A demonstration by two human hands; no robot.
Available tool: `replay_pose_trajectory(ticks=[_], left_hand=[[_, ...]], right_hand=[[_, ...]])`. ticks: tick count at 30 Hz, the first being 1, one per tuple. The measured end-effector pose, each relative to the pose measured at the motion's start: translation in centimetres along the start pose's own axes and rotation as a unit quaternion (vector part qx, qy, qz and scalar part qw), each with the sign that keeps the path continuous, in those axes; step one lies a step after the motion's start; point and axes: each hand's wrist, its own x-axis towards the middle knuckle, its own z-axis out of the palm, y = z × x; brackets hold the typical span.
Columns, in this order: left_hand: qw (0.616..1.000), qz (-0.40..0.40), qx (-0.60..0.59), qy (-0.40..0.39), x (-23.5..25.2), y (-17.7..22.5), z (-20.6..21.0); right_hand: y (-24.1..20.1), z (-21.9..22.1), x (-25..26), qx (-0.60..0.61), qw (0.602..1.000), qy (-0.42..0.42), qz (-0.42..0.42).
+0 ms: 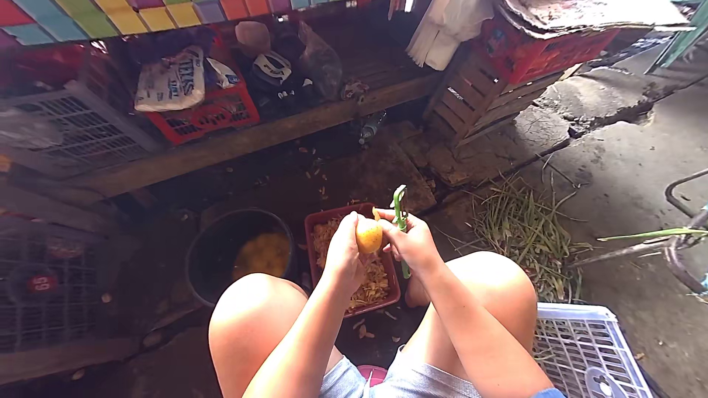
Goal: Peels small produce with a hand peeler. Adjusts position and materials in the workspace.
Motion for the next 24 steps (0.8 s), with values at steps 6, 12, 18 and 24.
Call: replay_pose_trajectory(ticks=[6,12,18,24], left_hand=[[0.997,-0.017,-0.070,0.012,0.2,0.4,-0.7],[0.992,-0.026,-0.115,-0.045,0.5,0.0,-0.9],[0.990,-0.034,-0.134,-0.035,0.5,-0.1,-0.5],[0.986,-0.033,-0.159,-0.039,0.9,-0.2,-0.8]], right_hand=[[0.6,-0.5,0.4,-0.177,0.984,-0.025,-0.006],[0.3,-1.1,0.3,-0.136,0.989,-0.036,0.044],[1.0,-2.0,-0.4,-0.017,0.996,-0.044,-0.072],[1.6,-2.1,-0.6,-0.056,0.992,-0.066,-0.092]])
